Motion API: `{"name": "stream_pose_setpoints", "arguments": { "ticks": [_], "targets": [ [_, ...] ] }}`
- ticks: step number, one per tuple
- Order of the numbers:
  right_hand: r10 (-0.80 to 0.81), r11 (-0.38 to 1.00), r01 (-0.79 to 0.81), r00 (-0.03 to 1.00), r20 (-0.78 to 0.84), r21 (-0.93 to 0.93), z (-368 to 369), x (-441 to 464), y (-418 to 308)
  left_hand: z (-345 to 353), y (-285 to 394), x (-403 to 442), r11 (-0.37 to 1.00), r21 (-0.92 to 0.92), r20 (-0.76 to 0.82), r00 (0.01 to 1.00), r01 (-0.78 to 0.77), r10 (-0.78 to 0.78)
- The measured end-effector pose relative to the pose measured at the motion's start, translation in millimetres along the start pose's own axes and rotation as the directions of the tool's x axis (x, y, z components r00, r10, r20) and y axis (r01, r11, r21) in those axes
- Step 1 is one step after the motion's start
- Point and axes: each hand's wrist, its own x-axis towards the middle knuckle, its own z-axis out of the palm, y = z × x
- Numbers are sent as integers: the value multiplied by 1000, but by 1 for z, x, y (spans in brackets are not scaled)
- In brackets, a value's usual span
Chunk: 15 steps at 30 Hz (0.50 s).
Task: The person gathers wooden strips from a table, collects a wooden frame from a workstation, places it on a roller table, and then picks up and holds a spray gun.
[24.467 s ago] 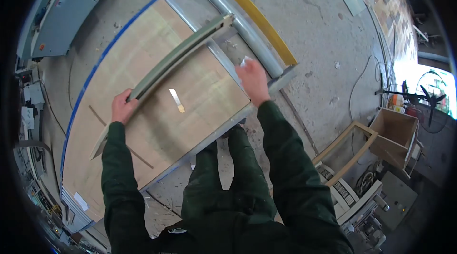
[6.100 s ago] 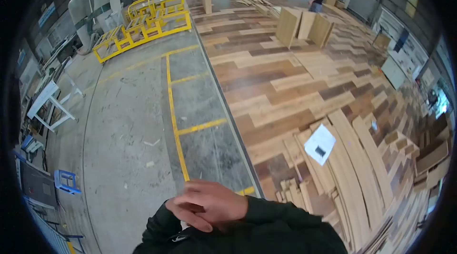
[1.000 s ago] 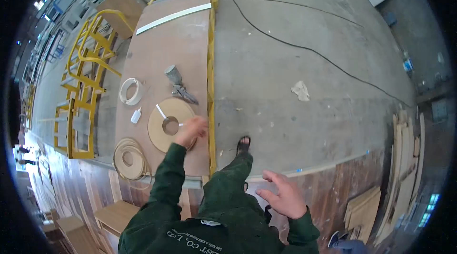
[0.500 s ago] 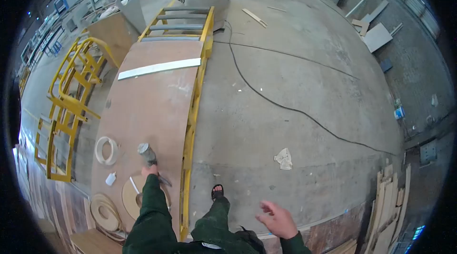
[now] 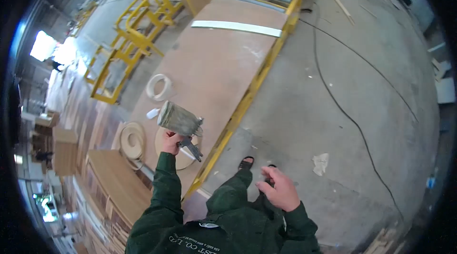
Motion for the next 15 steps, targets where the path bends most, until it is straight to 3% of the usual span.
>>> {"name": "stream_pose_setpoints", "arguments": {
  "ticks": [1,2,4,5,6,7,8,9,10,11,12,14,15],
  "targets": [
    [-51,997,52,999,17,-53,-1,6,-14,9,22,-20,995,-102,-9,1000,-20,19],
    [-82,996,84,995,53,-38,-4,11,-26,12,26,-37,996,-82,-49,998,-44,40],
    [-545,822,543,837,40,-173,-8,18,-53,9,26,-64,865,-502,-283,947,-12,-151],
    [-568,810,570,821,54,-141,-8,19,-69,-6,10,-71,875,-481,-317,940,-44,-127],
    [-670,728,673,739,70,-131,-8,17,-88,-25,-19,-75,620,-767,165,985,166,-60],
    [-758,636,761,647,85,-124,-9,12,-105,-34,-33,-85,325,-811,559,809,487,183],
    [-768,625,774,633,99,-104,-10,7,-117,-15,-10,-111,334,-822,538,822,462,188],
    [-811,557,824,567,146,-103,-9,2,-129,26,37,-151,715,-700,276,924,5,264],
    [-844,489,867,498,197,-96,-5,-5,-136,55,58,-178,868,-286,44,899,-406,435],
    [-847,480,874,484,222,-72,-1,-13,-141,65,51,-190,809,-404,68,868,-427,492],
    [-861,442,894,445,247,-67,4,-20,-145,69,61,-199,806,-396,40,868,-441,495],
    [-876,390,920,387,286,-50,15,-29,-149,84,98,-213,877,-384,347,835,-288,426],
    [-877,379,925,361,318,-8,22,-34,-148,91,101,-227,874,-382,322,843,-300,430]
  ]
}}
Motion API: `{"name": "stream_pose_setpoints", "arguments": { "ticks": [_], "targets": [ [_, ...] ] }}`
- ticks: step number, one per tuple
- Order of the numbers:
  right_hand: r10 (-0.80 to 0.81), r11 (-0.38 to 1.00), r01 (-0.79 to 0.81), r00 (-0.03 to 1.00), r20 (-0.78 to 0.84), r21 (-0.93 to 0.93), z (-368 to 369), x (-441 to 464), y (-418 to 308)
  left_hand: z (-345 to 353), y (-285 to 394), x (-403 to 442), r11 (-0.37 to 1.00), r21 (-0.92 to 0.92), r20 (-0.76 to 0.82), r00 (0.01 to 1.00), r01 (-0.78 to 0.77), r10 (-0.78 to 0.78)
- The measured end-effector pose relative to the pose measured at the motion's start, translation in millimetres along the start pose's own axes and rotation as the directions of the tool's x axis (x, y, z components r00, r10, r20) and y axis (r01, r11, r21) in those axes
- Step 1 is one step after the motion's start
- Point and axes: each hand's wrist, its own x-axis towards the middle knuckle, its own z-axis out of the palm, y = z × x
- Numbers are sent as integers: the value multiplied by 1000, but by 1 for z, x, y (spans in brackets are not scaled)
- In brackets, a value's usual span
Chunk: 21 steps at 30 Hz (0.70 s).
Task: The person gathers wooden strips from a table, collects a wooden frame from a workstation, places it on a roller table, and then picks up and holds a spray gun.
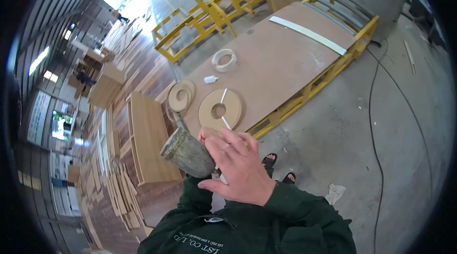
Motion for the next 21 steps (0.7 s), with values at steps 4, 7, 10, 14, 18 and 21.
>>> {"name": "stream_pose_setpoints", "arguments": {
  "ticks": [4,7,10,14,18,21],
  "targets": [
    [-98,994,95,994,53,55,26,-2,-17,55,-20,-23,979,-128,-591,805,-158,53],
    [-190,982,188,979,79,24,39,-6,-28,60,-40,-26,622,-516,-508,795,-589,332],
    [-238,971,239,964,119,3,42,-4,-37,42,-34,-62,983,-33,-632,766,-179,118],
    [-239,971,237,954,183,33,50,0,-40,-11,-35,-90,985,146,-558,814,-94,161],
    [-140,989,129,966,216,66,59,9,-33,-53,-15,-97,978,203,-377,926,53,28],
    [80,988,-114,956,282,104,71,6,-18,-24,20,-108,960,168,-535,839,225,-103]
  ]
}}
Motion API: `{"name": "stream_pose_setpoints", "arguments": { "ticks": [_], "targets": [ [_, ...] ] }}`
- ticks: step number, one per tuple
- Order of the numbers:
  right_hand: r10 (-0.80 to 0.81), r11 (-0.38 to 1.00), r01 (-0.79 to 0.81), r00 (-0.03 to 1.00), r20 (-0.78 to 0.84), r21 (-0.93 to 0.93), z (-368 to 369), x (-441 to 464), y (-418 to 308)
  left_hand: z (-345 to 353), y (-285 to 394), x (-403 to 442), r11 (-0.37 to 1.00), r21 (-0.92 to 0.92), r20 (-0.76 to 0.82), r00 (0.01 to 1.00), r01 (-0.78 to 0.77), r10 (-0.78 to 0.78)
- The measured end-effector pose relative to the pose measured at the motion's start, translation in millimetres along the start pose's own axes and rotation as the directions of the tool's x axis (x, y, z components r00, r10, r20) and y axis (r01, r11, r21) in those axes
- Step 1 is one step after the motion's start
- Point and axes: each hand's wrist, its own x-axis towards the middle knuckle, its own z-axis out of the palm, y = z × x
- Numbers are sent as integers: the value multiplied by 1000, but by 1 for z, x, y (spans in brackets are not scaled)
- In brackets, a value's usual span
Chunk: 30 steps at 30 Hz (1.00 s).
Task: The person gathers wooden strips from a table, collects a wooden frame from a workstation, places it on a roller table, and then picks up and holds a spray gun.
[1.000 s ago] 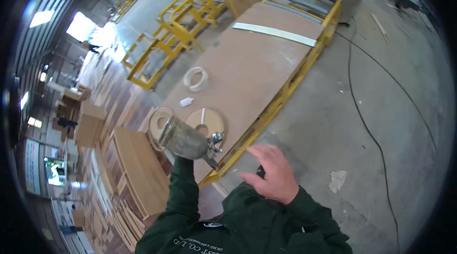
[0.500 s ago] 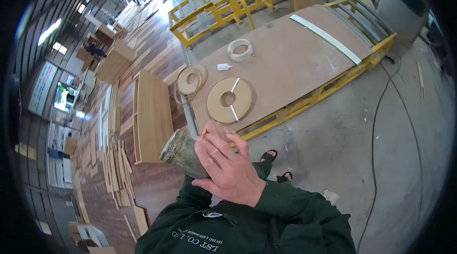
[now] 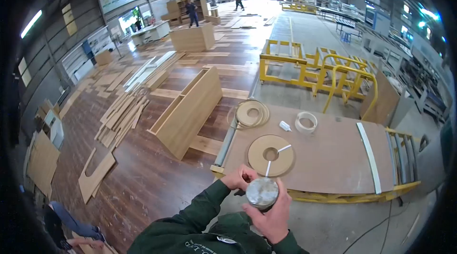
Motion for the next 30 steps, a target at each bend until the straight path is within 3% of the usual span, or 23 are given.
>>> {"name": "stream_pose_setpoints", "arguments": {
  "ticks": [2,4,6,15,17,21,22,23,24,25,28,30],
  "targets": [
    [104,964,-114,993,57,240,8,6,15,2,-2,-12,1000,-20,-71,997,-20,18],
    [87,966,-102,994,72,236,12,11,20,4,-3,-24,1000,27,-199,980,-6,11],
    [83,921,-135,984,155,365,17,14,23,8,-3,-36,998,24,-243,968,-58,62],
    [177,880,-239,967,184,410,22,22,21,4,-3,-49,995,99,-364,930,-1,37],
    [161,898,-192,981,110,397,20,22,24,6,-6,-43,994,111,-368,929,14,28],
    [131,923,-116,991,-18,367,12,27,22,12,-10,-34,940,340,-470,870,21,150],
    [104,940,-80,993,-58,331,9,26,24,14,3,-34,856,510,-435,883,81,175],
    [99,956,-67,990,-98,284,7,25,26,13,-4,-31,924,363,-497,864,121,83],
    [163,969,-140,981,-101,204,3,19,26,7,-20,-24,931,351,-412,877,-97,246],
    [156,962,-114,975,-158,248,5,15,30,25,-8,-17,983,149,-453,876,-109,166],
    [250,944,-186,942,-222,271,7,-7,35,21,-15,-18,942,310,-340,911,-125,233],
    [189,941,-100,947,-258,324,9,-21,39,21,-19,-19,976,215,-341,933,-38,112]
  ]
}}
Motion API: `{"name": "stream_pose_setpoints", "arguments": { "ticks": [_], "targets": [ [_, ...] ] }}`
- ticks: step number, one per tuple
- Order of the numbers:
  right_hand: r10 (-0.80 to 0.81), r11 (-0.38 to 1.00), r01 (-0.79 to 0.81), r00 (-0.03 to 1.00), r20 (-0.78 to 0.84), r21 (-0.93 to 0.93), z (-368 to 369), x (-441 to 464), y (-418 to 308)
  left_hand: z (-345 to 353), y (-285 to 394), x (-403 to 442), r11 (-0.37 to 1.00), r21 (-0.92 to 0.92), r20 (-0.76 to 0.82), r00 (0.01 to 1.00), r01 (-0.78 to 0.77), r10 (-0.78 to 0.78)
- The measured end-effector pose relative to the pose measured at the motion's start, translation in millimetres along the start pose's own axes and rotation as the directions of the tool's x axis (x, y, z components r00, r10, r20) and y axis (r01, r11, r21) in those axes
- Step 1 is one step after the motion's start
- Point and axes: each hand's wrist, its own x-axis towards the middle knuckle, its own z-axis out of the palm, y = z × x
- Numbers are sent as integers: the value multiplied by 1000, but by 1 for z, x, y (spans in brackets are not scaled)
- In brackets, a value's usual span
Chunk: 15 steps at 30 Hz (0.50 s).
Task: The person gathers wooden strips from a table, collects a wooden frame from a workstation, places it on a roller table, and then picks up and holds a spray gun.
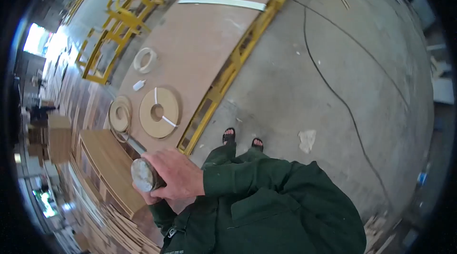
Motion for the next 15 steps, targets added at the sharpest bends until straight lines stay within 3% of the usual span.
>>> {"name": "stream_pose_setpoints", "arguments": {
  "ticks": [1,3,8,15],
  "targets": [
    [15,1000,-15,999,-38,5,-4,-3,1,-3,-5,-1,1000,19,36,999,8,-9],
    [-46,998,50,996,-76,50,-10,-13,2,-7,-17,-2,904,-375,69,978,207,-195],
    [-63,995,79,971,-231,62,-19,-48,6,-15,-14,-17,920,-176,327,902,350,-281],
    [-37,999,31,870,-491,-20,-63,-116,-7,25,-21,13,929,-27,607,745,369,-278]
  ]
}}
